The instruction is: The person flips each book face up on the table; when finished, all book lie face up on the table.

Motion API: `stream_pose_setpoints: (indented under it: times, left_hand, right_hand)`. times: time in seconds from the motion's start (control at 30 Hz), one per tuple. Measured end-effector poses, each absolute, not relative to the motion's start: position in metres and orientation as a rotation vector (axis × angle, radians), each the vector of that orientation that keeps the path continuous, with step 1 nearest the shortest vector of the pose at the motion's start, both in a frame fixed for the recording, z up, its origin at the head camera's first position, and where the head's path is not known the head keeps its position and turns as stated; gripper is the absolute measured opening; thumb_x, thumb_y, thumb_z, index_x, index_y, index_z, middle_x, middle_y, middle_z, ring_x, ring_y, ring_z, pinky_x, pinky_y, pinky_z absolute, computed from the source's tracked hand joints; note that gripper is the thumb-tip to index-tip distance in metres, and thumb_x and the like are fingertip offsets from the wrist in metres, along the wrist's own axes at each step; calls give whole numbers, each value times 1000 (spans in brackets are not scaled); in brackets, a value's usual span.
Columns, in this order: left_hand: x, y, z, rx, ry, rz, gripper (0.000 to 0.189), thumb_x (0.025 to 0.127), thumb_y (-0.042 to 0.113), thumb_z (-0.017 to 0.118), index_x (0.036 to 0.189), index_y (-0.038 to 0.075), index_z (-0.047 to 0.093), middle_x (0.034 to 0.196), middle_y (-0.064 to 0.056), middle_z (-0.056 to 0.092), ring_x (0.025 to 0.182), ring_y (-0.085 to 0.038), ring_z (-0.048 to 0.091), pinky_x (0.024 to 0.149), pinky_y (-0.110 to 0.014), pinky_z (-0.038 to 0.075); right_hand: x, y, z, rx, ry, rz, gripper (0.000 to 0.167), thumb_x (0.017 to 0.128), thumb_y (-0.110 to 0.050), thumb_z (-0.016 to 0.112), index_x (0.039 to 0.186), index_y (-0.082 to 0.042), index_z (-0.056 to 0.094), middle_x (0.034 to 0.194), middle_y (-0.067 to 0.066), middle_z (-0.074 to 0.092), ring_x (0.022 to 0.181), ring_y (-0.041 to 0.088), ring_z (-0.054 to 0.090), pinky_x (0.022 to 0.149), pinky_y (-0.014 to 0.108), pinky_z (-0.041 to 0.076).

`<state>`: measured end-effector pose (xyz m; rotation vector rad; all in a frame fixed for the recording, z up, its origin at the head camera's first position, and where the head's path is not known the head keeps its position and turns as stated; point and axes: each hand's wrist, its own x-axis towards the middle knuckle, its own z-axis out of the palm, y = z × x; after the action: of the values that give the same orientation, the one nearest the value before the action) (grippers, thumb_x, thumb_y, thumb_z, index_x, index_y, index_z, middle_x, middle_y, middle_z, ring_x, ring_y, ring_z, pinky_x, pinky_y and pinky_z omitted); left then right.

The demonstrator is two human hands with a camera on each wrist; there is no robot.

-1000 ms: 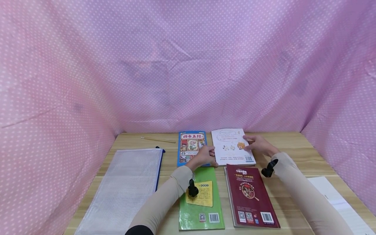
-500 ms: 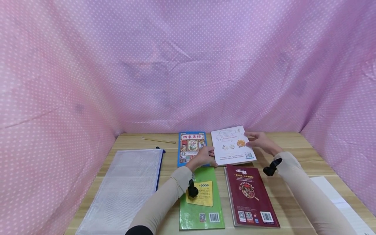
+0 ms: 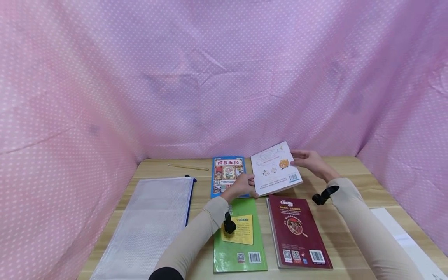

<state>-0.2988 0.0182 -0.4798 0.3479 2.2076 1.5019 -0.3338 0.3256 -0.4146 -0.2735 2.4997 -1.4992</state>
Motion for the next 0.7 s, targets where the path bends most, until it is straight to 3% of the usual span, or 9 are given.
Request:
stream_pose_setpoints:
  times: [0.13,0.3,0.47,0.7]
  left_hand:
    - [-298,19,-477,349,2236,1481,90,79,-7,81,157,1,35,128,-8,57,113,-16,51,99,-33,52]
    - [-296,22,-476,348,2262,1466,88,78,-7,82,154,1,40,120,-7,57,105,-15,48,90,-27,48]
    - [-298,22,-475,374,2292,1457,85,76,-9,83,152,3,46,110,-7,55,95,-13,47,81,-24,45]
    - [-298,22,-469,420,2307,1443,83,78,-1,85,152,8,47,128,-9,59,113,-19,58,101,-34,53]
  right_hand:
    - [-334,321,-406,-294,2502,-1505,66,99,-21,68,154,2,40,148,26,51,125,20,63,104,24,52]
    - [-335,314,-398,-312,2422,-1585,63,103,-23,63,155,2,38,156,25,43,129,18,59,102,19,51]
    - [-335,305,-392,-324,2398,-1625,62,103,-27,63,154,0,41,155,24,45,118,2,61,100,15,51]
    - [-328,290,-384,-405,2281,-1744,57,105,-19,57,154,4,38,157,29,39,112,-5,62,101,15,51]
